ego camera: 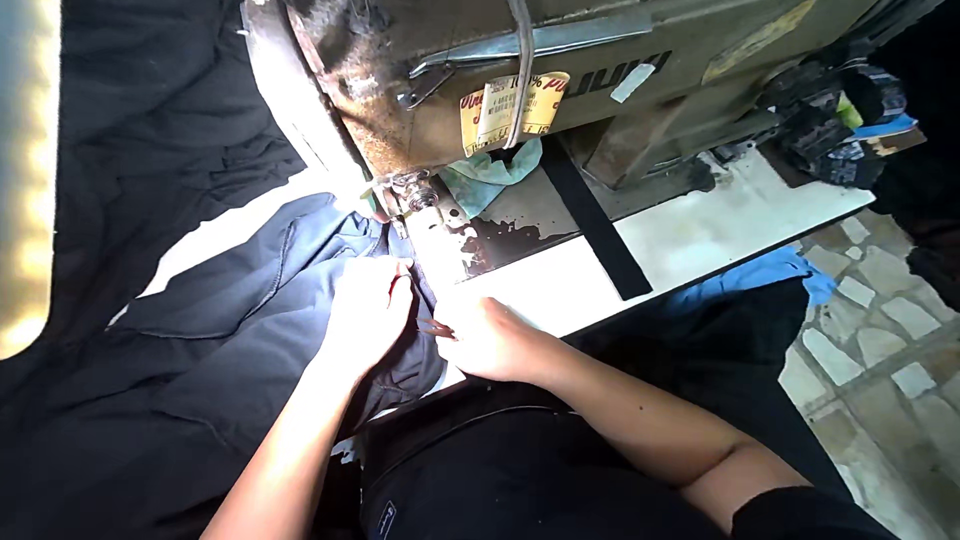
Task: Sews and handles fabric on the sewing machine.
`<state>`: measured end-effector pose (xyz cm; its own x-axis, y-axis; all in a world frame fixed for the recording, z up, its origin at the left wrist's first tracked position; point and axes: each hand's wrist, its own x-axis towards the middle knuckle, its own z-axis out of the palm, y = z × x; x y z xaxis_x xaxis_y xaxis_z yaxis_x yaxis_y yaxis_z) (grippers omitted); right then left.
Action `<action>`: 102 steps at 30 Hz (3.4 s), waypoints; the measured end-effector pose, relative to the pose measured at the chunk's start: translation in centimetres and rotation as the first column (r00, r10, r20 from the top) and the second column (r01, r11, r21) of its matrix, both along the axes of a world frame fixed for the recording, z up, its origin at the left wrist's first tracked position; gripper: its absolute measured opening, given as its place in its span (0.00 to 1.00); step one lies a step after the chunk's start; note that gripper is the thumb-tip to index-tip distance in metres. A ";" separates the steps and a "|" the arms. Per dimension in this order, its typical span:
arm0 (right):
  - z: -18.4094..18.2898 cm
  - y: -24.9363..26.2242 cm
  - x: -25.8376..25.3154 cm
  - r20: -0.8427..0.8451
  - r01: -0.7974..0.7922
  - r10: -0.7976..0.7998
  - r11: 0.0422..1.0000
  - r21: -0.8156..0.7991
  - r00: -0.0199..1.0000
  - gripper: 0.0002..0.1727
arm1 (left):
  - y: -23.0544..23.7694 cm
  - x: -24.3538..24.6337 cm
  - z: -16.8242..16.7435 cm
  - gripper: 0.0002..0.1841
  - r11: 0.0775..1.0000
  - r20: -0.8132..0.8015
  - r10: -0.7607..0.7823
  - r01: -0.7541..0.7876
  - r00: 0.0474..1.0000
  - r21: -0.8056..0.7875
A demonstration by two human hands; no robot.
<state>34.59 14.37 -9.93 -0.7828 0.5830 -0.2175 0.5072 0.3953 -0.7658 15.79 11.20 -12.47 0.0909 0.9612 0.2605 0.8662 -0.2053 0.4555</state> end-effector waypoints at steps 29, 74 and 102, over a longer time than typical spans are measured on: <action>0.7 0.7 -1.5 0.294 -0.077 0.016 0.977 0.198 0.956 0.13 | 4.6 1.8 3.5 0.15 0.773 -0.110 0.402 -0.402 0.909 -0.491; -4.9 10.8 18.7 -0.426 0.632 -0.608 0.165 0.758 0.670 0.40 | 3.8 -1.2 -2.6 0.19 0.949 -0.191 0.123 -0.059 0.974 0.309; -2.5 -5.8 2.2 0.000 -0.290 0.318 0.866 0.408 0.948 0.18 | 2.5 -2.3 -0.9 0.20 0.999 -0.184 -0.024 0.016 0.983 -0.047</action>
<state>36.80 8.56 -12.45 -0.9396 0.3399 0.0394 0.2668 0.7997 -0.5378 13.53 13.67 -13.42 0.1529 0.9690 0.1941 0.9321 -0.2066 0.2974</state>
